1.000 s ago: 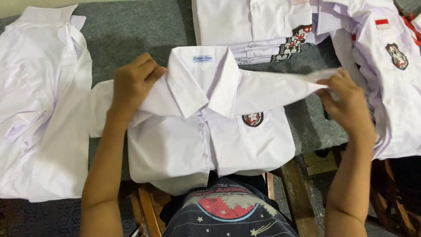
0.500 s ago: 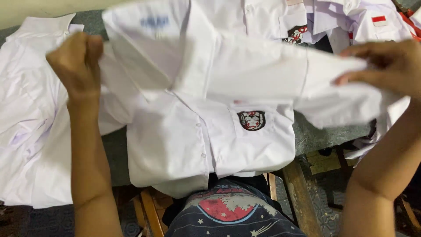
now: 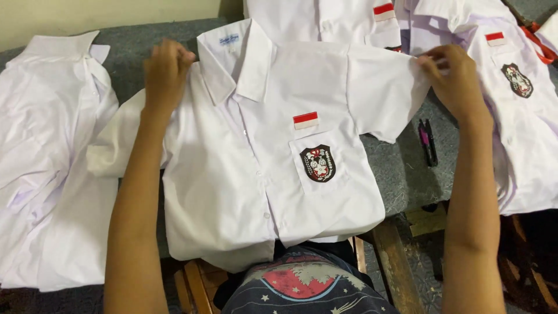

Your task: The person adjusts the collar of a white short-sleeved shirt laid flat on a table, then proceeds to fasten the buttons down the front placket one by one. The shirt features a school emblem and a small flag patch on the chest pocket.

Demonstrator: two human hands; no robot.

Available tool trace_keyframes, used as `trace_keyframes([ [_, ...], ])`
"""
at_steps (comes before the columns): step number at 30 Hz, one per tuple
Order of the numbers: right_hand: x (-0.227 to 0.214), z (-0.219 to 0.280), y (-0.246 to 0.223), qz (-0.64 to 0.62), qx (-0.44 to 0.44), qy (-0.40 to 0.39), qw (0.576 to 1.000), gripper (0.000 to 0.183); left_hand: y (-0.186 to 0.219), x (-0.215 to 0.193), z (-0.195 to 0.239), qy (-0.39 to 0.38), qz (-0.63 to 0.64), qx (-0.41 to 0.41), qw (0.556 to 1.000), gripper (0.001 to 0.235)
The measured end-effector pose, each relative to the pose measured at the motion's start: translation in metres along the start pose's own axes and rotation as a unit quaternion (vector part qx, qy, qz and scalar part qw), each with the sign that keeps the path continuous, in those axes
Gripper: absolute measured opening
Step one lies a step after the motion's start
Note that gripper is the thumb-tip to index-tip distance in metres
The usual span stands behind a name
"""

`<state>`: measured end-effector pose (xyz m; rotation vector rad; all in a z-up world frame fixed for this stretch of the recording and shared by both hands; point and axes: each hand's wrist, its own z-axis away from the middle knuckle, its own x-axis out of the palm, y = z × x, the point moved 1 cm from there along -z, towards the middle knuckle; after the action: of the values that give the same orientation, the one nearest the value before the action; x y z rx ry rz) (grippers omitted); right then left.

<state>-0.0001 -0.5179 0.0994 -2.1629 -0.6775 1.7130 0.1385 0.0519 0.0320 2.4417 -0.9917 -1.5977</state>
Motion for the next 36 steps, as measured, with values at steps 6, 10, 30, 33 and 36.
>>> trace_keyframes([
  [6,0.028,0.052,0.049,-0.095,0.106,0.081,0.987,0.053,0.082,-0.022,-0.023,0.126,-0.002,0.128,0.984,0.033],
  [10,0.042,0.059,-0.004,-0.361,0.254,0.049,0.896,0.046,0.155,0.015,-0.022,0.017,0.192,0.257,0.947,0.029],
  [30,0.050,0.065,0.009,-0.454,0.222,-0.045,0.862,0.086,0.224,0.083,-0.036,-0.034,-0.129,0.310,0.941,0.049],
  [33,0.047,0.067,0.006,-0.428,0.223,-0.015,0.876,0.081,0.220,0.076,-0.033,-0.121,-0.064,0.287,0.948,0.050],
  [36,0.041,0.074,0.007,-0.264,0.176,0.085,0.945,0.072,0.217,0.038,-0.014,-0.097,-0.003,0.282,0.954,0.047],
])
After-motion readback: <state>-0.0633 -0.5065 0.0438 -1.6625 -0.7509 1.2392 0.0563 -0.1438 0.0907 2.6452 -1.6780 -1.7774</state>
